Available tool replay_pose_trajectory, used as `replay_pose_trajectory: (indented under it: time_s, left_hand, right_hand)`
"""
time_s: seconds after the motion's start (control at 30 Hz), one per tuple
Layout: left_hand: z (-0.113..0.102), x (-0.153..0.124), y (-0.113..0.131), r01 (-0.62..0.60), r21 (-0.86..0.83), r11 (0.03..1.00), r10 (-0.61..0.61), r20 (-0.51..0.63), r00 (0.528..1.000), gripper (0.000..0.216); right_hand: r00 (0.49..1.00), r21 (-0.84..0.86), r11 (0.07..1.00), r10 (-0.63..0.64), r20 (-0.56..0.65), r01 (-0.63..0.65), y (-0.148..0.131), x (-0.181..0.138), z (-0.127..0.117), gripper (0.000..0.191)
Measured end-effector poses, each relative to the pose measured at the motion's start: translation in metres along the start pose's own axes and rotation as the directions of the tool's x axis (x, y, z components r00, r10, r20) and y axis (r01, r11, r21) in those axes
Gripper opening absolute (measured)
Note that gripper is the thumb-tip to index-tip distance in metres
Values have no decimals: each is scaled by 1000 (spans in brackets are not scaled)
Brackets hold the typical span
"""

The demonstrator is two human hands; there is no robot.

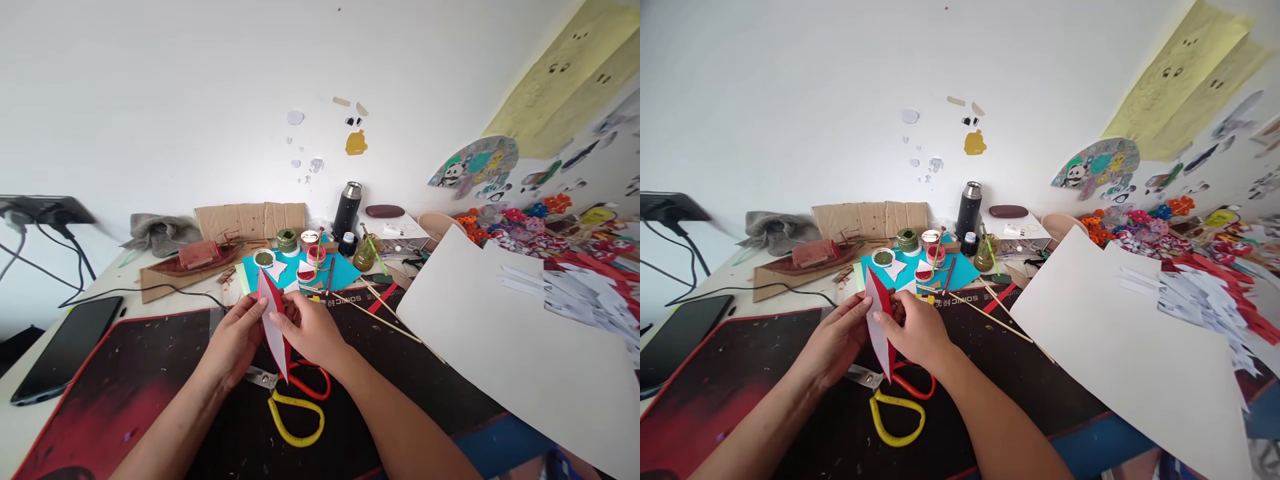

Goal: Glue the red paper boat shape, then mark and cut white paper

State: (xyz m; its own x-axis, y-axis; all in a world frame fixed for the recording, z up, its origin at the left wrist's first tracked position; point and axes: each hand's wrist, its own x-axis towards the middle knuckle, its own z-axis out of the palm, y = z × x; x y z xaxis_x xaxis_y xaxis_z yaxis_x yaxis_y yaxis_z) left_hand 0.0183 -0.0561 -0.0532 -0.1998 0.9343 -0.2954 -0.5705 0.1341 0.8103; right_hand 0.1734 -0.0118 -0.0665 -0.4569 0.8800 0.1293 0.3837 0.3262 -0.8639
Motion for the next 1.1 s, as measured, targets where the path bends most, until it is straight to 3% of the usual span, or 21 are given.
replay_pose_trajectory:
  time_s: [0.3,0.5,0.93,1.1]
  left_hand:
    - [-9,5,4,-85,224,971,86,5,996,61]
    - [-13,7,3,-90,227,970,85,31,996,61]
    - [-13,8,5,-36,138,990,30,42,999,46]
    - [-11,7,6,-35,112,993,31,41,999,39]
  right_hand:
    - [1000,202,979,-4,-1,4,10,5,-1,30]
    - [1000,322,947,4,25,-12,14,8,-2,28]
    - [996,390,916,75,52,-89,2,7,-13,37]
    - [999,391,919,42,24,-48,2,10,-14,39]
